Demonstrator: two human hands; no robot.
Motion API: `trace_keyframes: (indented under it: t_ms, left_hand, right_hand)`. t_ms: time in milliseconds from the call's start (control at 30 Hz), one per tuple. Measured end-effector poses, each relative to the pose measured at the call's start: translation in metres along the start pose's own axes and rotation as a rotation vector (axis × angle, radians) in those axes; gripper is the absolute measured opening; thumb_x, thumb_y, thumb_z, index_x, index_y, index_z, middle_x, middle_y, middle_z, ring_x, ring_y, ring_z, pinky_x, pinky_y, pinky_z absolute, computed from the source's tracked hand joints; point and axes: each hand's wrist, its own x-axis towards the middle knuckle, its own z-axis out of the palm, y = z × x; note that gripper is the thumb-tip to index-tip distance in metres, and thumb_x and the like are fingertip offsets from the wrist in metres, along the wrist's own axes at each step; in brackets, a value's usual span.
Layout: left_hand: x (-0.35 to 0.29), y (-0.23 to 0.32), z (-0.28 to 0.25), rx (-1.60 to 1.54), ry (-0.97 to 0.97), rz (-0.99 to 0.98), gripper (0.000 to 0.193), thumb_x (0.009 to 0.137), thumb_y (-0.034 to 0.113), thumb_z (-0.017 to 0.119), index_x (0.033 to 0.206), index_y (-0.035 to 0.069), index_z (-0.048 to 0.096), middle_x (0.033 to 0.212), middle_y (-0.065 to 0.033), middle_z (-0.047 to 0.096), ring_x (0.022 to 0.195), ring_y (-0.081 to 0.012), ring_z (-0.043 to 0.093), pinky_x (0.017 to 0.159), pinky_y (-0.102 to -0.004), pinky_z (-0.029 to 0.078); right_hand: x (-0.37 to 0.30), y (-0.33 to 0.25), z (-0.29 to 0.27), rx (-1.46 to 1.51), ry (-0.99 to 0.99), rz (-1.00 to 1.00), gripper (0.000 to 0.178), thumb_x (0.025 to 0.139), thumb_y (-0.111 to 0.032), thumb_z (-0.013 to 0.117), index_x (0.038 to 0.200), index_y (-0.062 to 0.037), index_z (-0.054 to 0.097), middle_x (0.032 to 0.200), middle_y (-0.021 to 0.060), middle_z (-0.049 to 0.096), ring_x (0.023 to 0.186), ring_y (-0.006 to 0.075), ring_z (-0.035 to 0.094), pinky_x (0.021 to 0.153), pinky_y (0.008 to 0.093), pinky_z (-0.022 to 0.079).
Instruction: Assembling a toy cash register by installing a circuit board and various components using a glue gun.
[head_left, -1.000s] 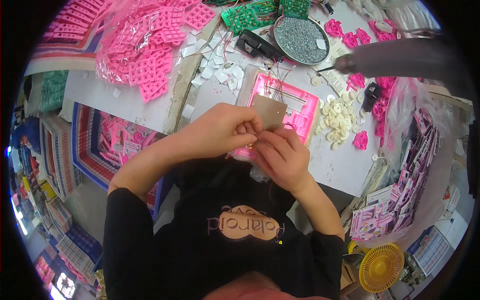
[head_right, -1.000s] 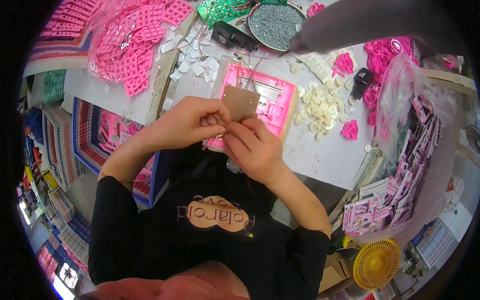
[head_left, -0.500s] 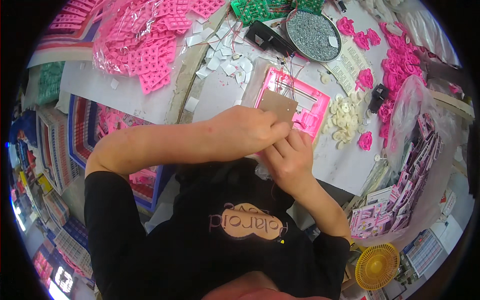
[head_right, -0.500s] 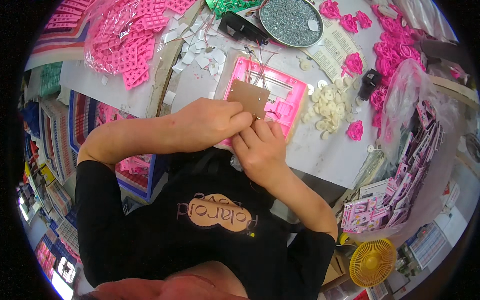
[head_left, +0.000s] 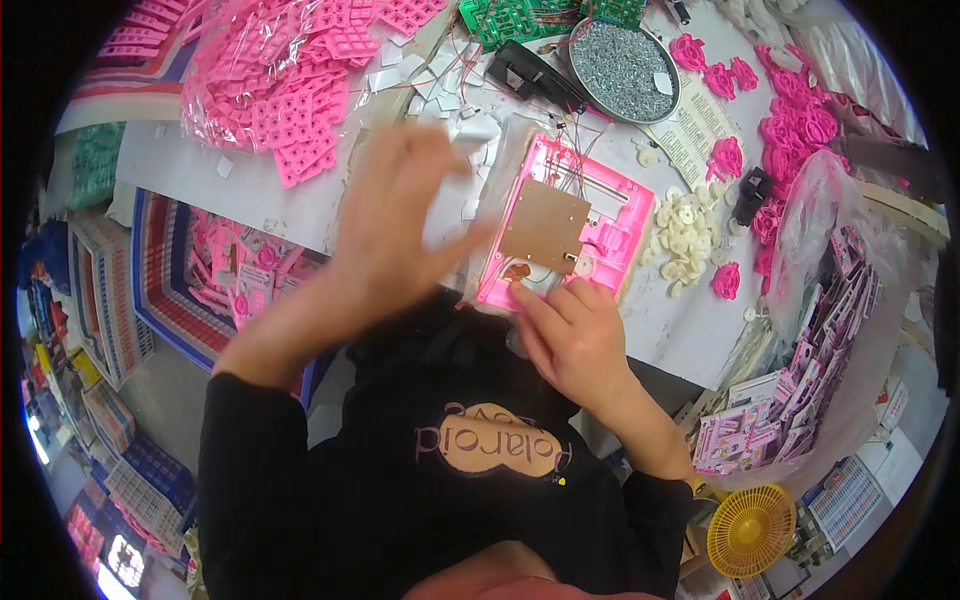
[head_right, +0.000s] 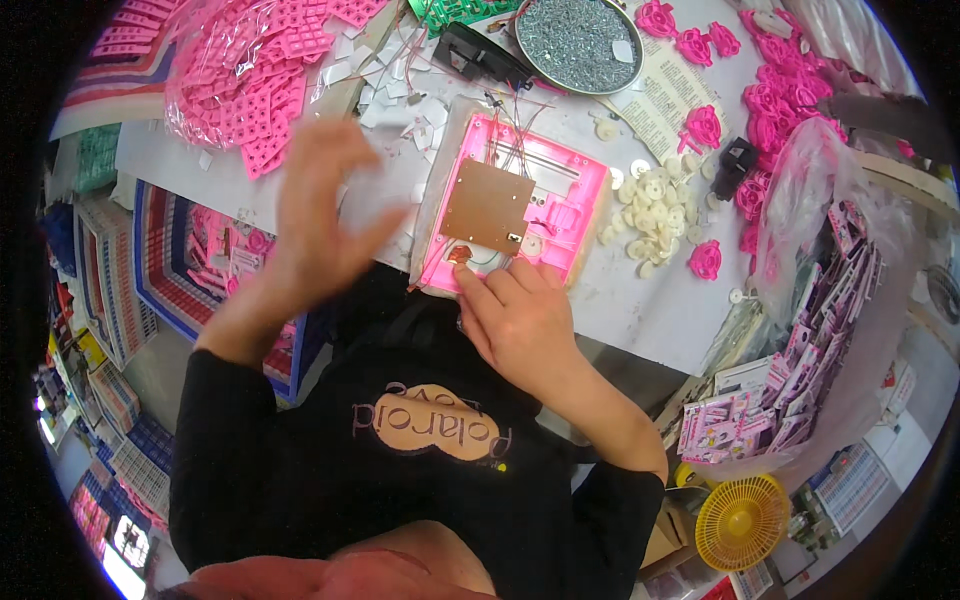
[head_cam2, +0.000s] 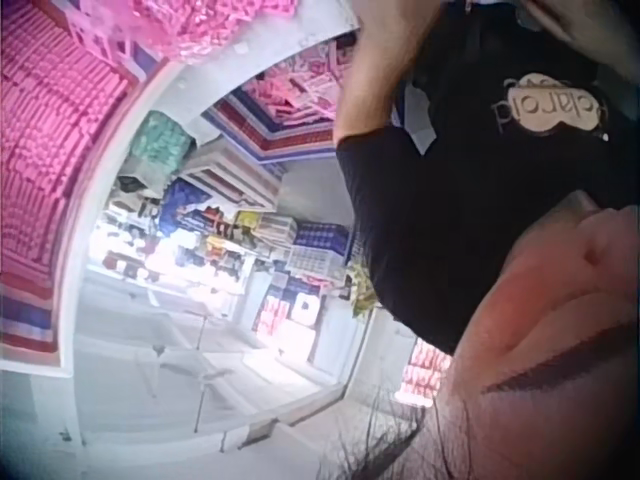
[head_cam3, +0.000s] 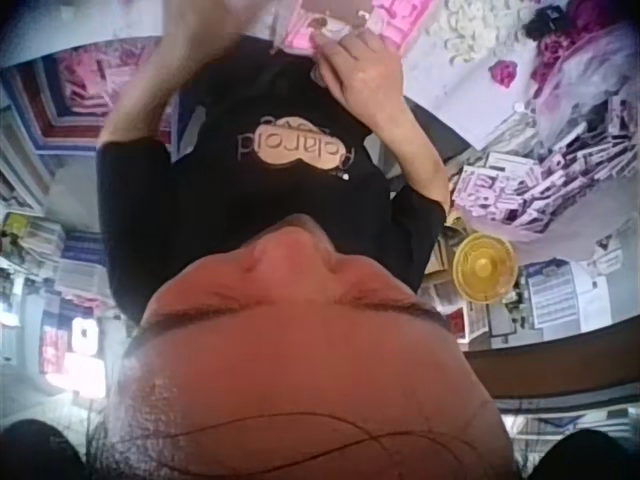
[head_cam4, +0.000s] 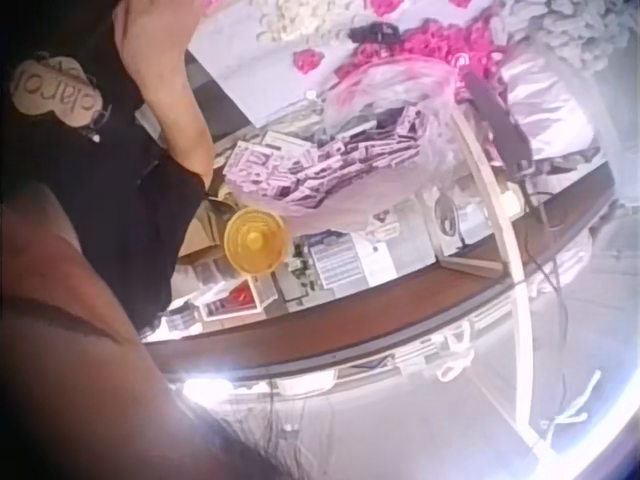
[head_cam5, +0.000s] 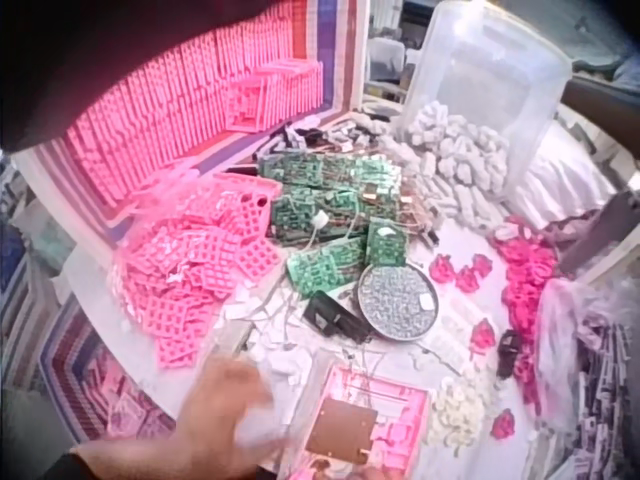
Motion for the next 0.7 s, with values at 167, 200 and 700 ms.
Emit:
trace_keyframes:
  t_ms: [167,200,700]
  left_hand:
    - [-0.078,0.025,0.010,-0.254,-0.469,-0.289,0.024,0.078,0.010,0.081,0.088,0.003,0.061,0.098,-0.0112,0.062,0.083,-0.0279,0.062,0.072,-0.0359,0.049]
    - [-0.081,0.027,0.008,-0.316,-0.443,-0.324,0.021,0.079,0.007,0.079,0.086,0.002,0.060,0.096,-0.0112,0.062,0.080,-0.0279,0.061,0.070,-0.0355,0.049]
    - [-0.017,0.018,0.031,-1.127,-0.202,-0.906,0.011,0.090,0.005,0.072,0.094,-0.001,0.063,0.087,-0.0073,0.070,0.069,-0.0084,0.065,0.057,-0.0224,0.050]
  right_hand:
    - [0.001,0.002,-0.001,-0.013,0.075,-0.026,0.037,0.076,-0.006,0.076,0.112,-0.0017,0.069,0.076,0.0067,0.056,0.070,0.0250,0.055,0.061,0.0363,0.045]
    - [0.003,0.002,-0.001,-0.019,0.065,-0.029,0.037,0.077,-0.006,0.076,0.112,-0.0012,0.068,0.076,0.0069,0.056,0.070,0.0251,0.055,0.061,0.0363,0.046]
    - [0.006,-0.006,0.002,-0.109,-0.209,0.078,0.058,0.082,-0.020,0.073,0.135,-0.0041,0.057,0.093,0.0091,0.055,0.088,0.0283,0.056,0.073,0.0375,0.050]
